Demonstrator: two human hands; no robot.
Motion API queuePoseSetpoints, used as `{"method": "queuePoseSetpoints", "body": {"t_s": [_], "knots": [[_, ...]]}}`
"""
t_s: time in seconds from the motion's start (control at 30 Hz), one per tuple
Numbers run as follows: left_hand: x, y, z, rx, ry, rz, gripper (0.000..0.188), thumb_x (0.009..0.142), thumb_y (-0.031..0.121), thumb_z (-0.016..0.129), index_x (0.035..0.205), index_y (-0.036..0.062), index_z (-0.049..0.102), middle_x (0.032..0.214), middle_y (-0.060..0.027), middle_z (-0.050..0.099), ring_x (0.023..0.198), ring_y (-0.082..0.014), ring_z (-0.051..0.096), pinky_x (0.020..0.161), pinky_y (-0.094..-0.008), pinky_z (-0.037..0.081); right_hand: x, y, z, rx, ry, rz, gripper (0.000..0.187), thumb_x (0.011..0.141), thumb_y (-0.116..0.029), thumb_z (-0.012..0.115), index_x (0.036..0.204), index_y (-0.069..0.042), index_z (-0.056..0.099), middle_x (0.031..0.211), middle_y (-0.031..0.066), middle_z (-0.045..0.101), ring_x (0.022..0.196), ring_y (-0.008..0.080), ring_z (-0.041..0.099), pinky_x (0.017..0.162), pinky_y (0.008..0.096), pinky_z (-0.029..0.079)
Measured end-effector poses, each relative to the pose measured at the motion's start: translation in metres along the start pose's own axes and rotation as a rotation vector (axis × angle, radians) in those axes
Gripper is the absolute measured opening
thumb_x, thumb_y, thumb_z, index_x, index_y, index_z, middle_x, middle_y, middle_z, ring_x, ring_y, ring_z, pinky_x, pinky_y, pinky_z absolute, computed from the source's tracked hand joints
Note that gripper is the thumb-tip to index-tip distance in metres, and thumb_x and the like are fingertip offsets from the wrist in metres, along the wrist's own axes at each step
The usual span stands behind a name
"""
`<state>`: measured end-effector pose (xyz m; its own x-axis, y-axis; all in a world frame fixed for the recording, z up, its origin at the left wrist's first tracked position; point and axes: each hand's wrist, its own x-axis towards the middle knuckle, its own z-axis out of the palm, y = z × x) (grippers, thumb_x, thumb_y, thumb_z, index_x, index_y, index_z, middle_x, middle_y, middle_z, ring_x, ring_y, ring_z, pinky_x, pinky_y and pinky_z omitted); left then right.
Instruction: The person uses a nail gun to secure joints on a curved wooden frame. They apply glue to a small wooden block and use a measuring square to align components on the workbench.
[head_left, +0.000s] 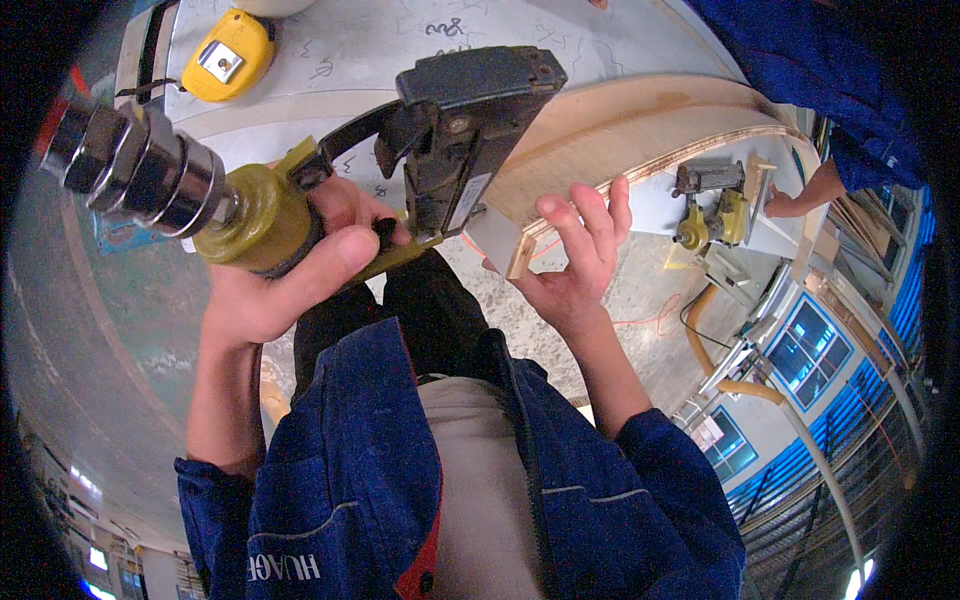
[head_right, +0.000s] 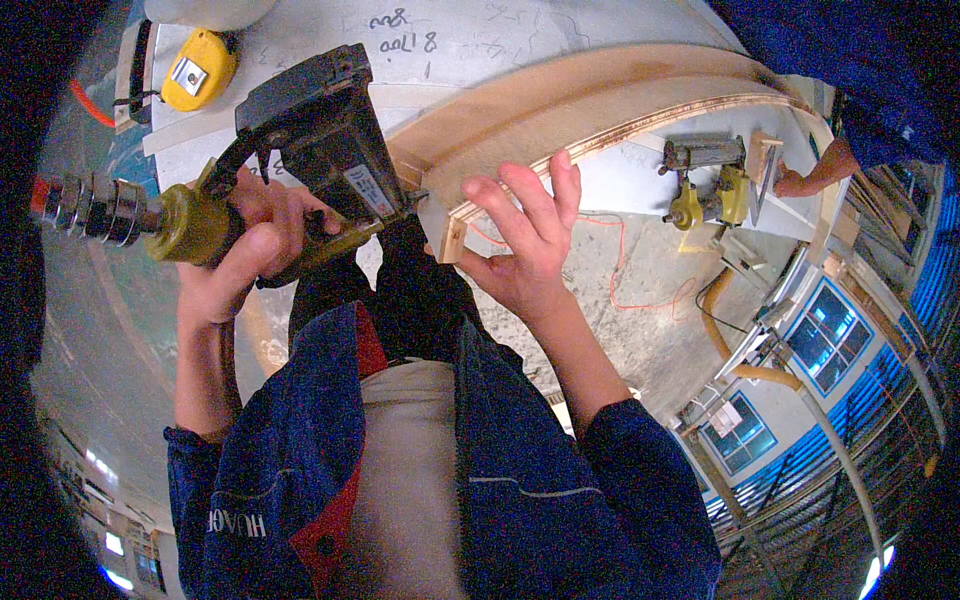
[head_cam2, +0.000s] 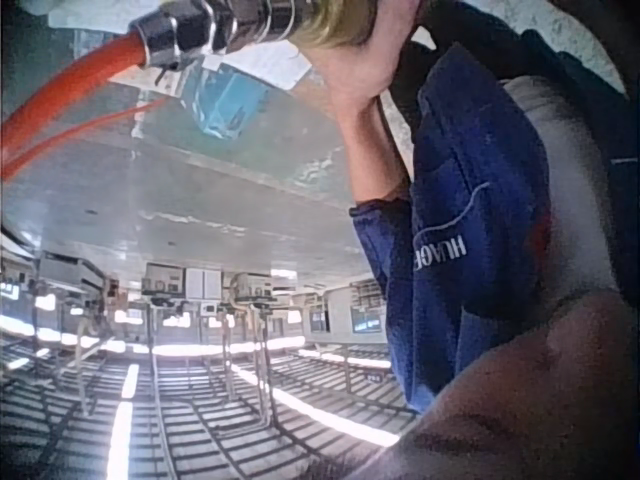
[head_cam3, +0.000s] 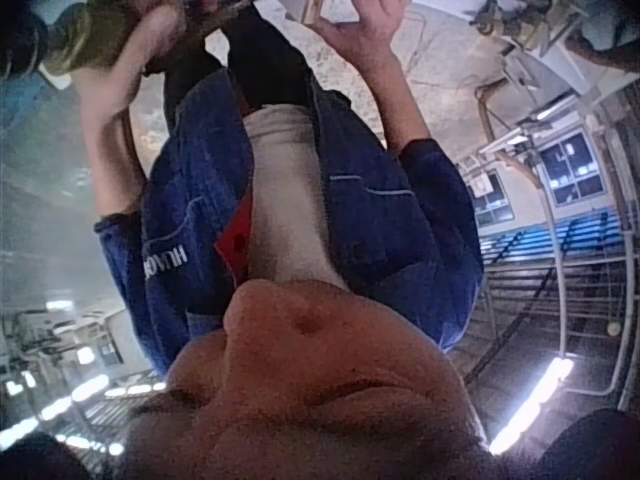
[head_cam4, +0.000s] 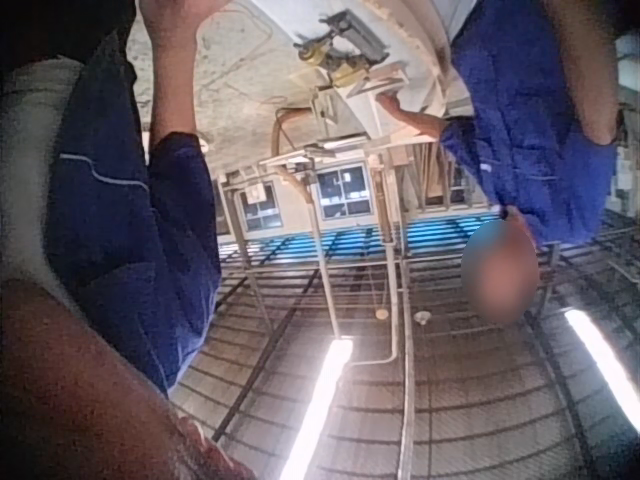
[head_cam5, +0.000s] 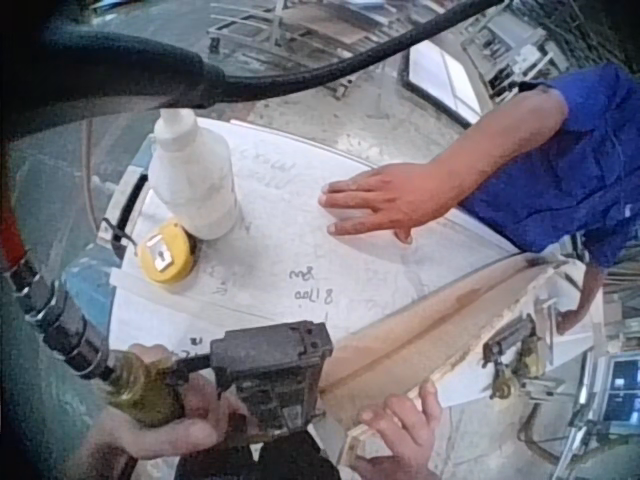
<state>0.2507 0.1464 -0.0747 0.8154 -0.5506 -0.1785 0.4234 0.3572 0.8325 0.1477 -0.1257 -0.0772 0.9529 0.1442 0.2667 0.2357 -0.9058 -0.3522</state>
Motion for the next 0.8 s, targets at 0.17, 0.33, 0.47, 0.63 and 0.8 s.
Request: {"method": "queuePoseSetpoints", "body": {"t_s": [0.17,0.33,0.47,0.63,0.8], "knots": [[0.001,0.004,-0.001,0.033,-0.004,-0.019,0.023,0.086,0.012,0.073,0.076,0.0026,0.054,0.075,-0.0077,0.059,0.078,-0.0215,0.065,0.070,-0.0344,0.052,-0.001,0.000,0.000,-0.024,0.003,-0.003,0.075,0.056,-0.045,0.091,0.117,-0.010,0.063,0.119,0.0124,0.055,0.118,0.0314,0.051,0.115,0.0544,0.024],[-0.001,0.004,0.001,0.035,0.021,-0.016,0.021,0.086,0.010,0.073,0.079,0.0023,0.055,0.078,-0.0082,0.060,0.080,-0.0214,0.066,0.071,-0.0343,0.052,-0.002,-0.003,0.002,0.033,0.019,0.061,0.061,0.060,-0.039,0.088,0.111,-0.014,0.068,0.119,0.0094,0.058,0.128,0.0351,0.043,0.113,0.0531,0.027],[-0.008,0.006,0.007,-0.030,0.116,0.038,0.021,0.086,0.010,0.072,0.080,0.0025,0.054,0.080,-0.0086,0.061,0.081,-0.0225,0.066,0.074,-0.0378,0.053,0.002,-0.003,-0.002,-0.010,0.002,0.005,0.072,0.058,-0.042,0.092,0.115,-0.008,0.063,0.121,0.0119,0.055,0.120,0.0315,0.051,0.114,0.0545,0.026],[-0.010,0.018,0.000,0.044,0.002,-0.014,0.020,0.087,0.012,0.070,0.080,0.0026,0.053,0.083,-0.0100,0.062,0.087,-0.0239,0.066,0.080,-0.0396,0.052,0.000,-0.006,-0.001,0.030,0.002,0.102,0.051,0.061,-0.034,0.088,0.106,-0.015,0.071,0.120,0.0081,0.058,0.133,0.0379,0.038,0.111,0.0524,0.029],[-0.005,0.010,0.008,-0.010,0.011,0.020,0.021,0.087,0.009,0.072,0.080,0.0021,0.054,0.079,-0.0084,0.060,0.079,-0.0217,0.066,0.071,-0.0350,0.053,-0.003,-0.003,0.002,0.045,0.035,0.090,0.051,0.061,-0.033,0.088,0.105,-0.015,0.071,0.119,0.0083,0.059,0.132,0.0379,0.039,0.111,0.0517,0.030]]}}
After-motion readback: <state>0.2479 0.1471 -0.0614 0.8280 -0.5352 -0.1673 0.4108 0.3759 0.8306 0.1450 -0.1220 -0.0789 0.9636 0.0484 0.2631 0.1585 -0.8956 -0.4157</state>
